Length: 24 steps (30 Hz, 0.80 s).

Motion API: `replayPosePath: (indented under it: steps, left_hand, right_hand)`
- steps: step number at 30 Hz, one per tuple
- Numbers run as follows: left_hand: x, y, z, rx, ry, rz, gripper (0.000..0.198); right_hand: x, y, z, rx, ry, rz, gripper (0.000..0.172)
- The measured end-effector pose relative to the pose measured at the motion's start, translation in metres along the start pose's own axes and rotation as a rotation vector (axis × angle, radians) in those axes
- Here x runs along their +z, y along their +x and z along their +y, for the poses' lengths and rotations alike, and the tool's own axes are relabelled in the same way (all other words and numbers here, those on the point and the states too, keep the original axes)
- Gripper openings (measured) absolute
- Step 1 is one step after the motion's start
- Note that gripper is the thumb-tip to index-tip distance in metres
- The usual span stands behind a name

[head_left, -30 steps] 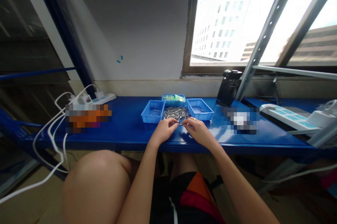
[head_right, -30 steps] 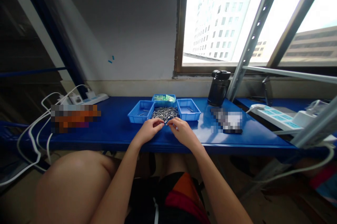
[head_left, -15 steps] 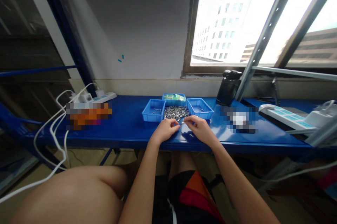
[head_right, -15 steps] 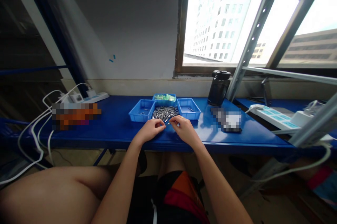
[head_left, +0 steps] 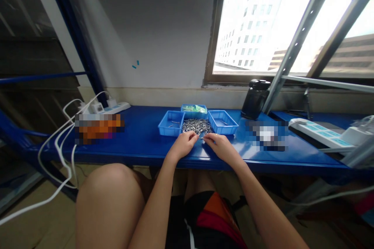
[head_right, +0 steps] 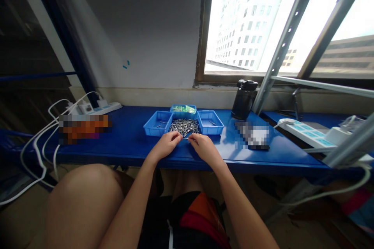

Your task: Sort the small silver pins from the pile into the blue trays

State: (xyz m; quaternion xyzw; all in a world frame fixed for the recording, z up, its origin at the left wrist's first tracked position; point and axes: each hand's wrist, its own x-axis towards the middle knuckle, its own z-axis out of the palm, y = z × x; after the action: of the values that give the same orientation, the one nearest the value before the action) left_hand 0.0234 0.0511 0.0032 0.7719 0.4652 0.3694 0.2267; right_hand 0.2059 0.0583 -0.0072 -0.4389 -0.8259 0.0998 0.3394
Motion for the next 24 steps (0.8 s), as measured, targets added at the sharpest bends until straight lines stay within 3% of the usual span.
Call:
replayPosePath:
  steps: [13, 24]
  left_hand:
    - [0.0001, -0.0006, -0.002, -0.014, -0.064, -0.075, 0.023]
    - [0.0011, -0.0008, -0.0035, 0.01, -0.088, 0.006, 0.009]
  right_hand:
    - [-0.0026, 0.0007, -0.006, -0.078, -0.033, -0.073, 0.022]
    - [-0.0005, 0.0001, -0.0027, -0.042, -0.041, -0.035, 0.017]
